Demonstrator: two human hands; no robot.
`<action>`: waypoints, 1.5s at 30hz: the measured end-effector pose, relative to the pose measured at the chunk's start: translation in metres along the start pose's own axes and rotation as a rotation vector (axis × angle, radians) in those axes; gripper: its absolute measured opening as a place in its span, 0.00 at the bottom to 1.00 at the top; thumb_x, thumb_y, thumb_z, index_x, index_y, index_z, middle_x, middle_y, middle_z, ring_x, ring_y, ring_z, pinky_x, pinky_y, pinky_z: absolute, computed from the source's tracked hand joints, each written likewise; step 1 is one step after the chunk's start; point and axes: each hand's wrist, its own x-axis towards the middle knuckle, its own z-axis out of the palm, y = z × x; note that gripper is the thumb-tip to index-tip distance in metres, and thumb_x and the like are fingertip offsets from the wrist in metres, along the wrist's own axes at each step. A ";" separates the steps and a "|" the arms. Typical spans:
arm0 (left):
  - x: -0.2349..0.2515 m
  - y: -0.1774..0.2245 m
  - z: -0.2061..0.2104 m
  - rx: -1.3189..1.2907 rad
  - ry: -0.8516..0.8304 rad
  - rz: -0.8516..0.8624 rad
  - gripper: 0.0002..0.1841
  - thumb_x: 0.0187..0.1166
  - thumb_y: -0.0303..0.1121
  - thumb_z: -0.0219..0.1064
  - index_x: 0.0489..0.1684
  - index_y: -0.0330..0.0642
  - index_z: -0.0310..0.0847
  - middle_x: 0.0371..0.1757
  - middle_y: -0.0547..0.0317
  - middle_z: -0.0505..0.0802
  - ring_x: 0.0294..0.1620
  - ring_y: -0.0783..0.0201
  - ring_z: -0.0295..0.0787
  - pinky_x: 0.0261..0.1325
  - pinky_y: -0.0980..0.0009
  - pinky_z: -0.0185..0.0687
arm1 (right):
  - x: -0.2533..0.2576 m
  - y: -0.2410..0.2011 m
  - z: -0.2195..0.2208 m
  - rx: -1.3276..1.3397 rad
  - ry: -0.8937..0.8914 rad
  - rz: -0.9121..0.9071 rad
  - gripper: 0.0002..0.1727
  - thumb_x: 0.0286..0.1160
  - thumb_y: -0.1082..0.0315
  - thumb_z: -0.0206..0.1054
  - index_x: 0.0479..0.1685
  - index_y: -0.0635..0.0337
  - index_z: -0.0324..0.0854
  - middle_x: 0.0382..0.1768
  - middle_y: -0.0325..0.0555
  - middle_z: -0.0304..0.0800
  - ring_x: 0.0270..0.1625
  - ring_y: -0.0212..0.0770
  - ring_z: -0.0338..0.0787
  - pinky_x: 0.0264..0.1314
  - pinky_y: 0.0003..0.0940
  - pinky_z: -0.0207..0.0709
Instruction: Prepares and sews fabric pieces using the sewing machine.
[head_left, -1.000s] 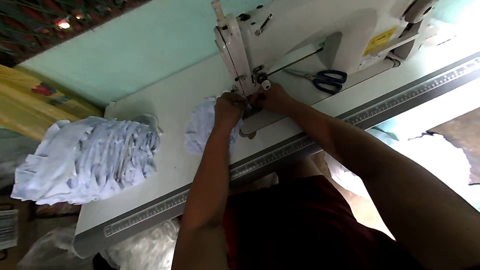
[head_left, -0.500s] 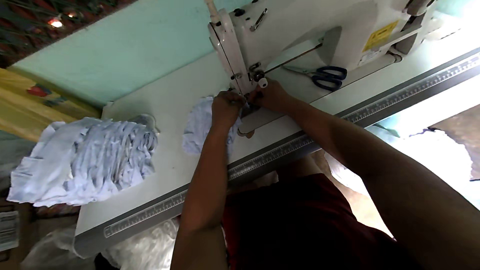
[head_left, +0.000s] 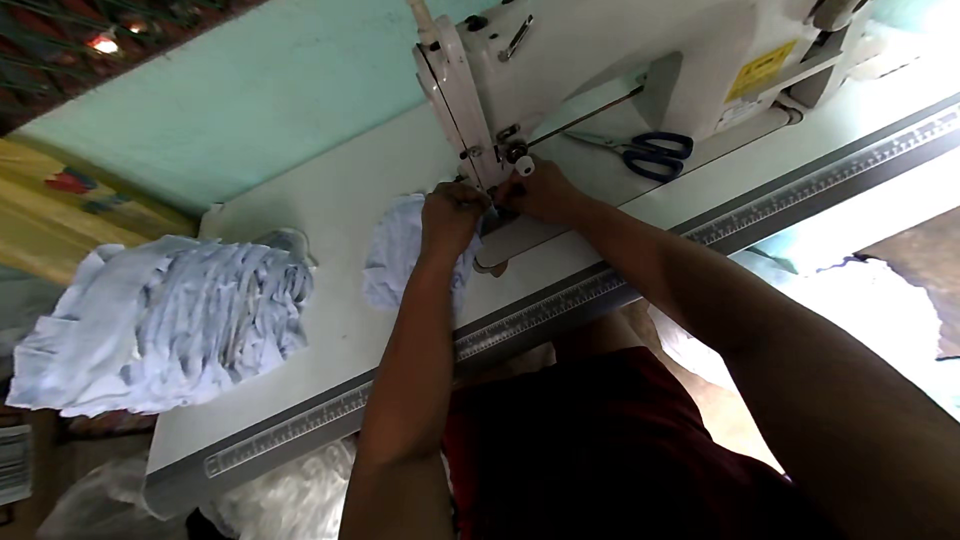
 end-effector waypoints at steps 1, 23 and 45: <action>0.000 0.000 0.000 0.009 0.000 0.005 0.07 0.79 0.32 0.72 0.42 0.38 0.92 0.62 0.46 0.89 0.66 0.52 0.84 0.69 0.50 0.77 | 0.000 0.000 0.000 -0.003 0.000 -0.006 0.06 0.72 0.70 0.74 0.40 0.60 0.96 0.45 0.58 0.92 0.56 0.55 0.87 0.65 0.50 0.78; 0.000 0.003 0.003 0.088 0.004 -0.026 0.08 0.79 0.36 0.72 0.42 0.42 0.93 0.64 0.48 0.90 0.70 0.48 0.81 0.71 0.45 0.73 | 0.003 0.000 0.000 -0.053 -0.024 0.002 0.07 0.74 0.69 0.73 0.41 0.59 0.96 0.46 0.58 0.91 0.57 0.55 0.86 0.65 0.50 0.76; -0.001 0.002 0.000 0.041 -0.005 -0.010 0.07 0.79 0.34 0.72 0.43 0.40 0.92 0.63 0.48 0.89 0.67 0.54 0.84 0.70 0.50 0.76 | 0.002 0.001 0.001 -0.049 -0.012 -0.012 0.07 0.74 0.69 0.72 0.40 0.59 0.96 0.45 0.56 0.92 0.58 0.55 0.86 0.67 0.51 0.75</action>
